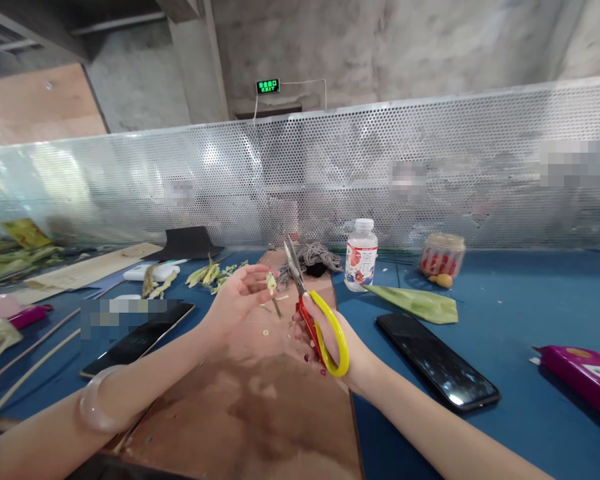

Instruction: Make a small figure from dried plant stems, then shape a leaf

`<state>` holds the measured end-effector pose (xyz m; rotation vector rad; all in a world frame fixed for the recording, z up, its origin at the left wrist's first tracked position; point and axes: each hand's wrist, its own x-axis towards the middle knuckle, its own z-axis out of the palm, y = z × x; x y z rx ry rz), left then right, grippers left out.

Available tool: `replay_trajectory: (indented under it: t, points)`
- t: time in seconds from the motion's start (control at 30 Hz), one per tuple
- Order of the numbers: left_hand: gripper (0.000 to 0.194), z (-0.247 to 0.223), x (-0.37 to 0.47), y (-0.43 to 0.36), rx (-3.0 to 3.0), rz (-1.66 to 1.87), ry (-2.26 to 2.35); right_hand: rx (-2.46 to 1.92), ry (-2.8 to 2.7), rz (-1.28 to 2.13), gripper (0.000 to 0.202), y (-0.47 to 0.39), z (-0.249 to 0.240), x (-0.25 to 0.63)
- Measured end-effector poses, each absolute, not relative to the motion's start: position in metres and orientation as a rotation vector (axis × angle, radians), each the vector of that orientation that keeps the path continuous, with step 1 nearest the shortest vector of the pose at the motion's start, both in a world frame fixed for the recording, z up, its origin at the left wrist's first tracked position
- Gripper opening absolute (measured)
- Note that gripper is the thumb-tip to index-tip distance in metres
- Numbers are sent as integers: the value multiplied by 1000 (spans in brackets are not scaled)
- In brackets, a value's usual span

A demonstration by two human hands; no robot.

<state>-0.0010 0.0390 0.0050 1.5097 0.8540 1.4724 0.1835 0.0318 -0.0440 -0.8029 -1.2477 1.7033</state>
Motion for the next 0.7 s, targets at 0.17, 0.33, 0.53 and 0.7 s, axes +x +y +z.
replay_trajectory:
  t: [0.17,0.33,0.53,0.7]
  points:
    - [44,4,1,35,1530,1342,850,-768,-1216,1744,48,29,-41,186]
    - [34,4,2,33,1597,1338,917,-749,-1192,1744,47,31,-38,184]
    - [36,-1,3,34,1588,1284,914,-817,-1206,1586,38,29,-36,184]
    - [39,-4,7,30,1648,1214,915,-806,-1267,1405,36,27,-33,183]
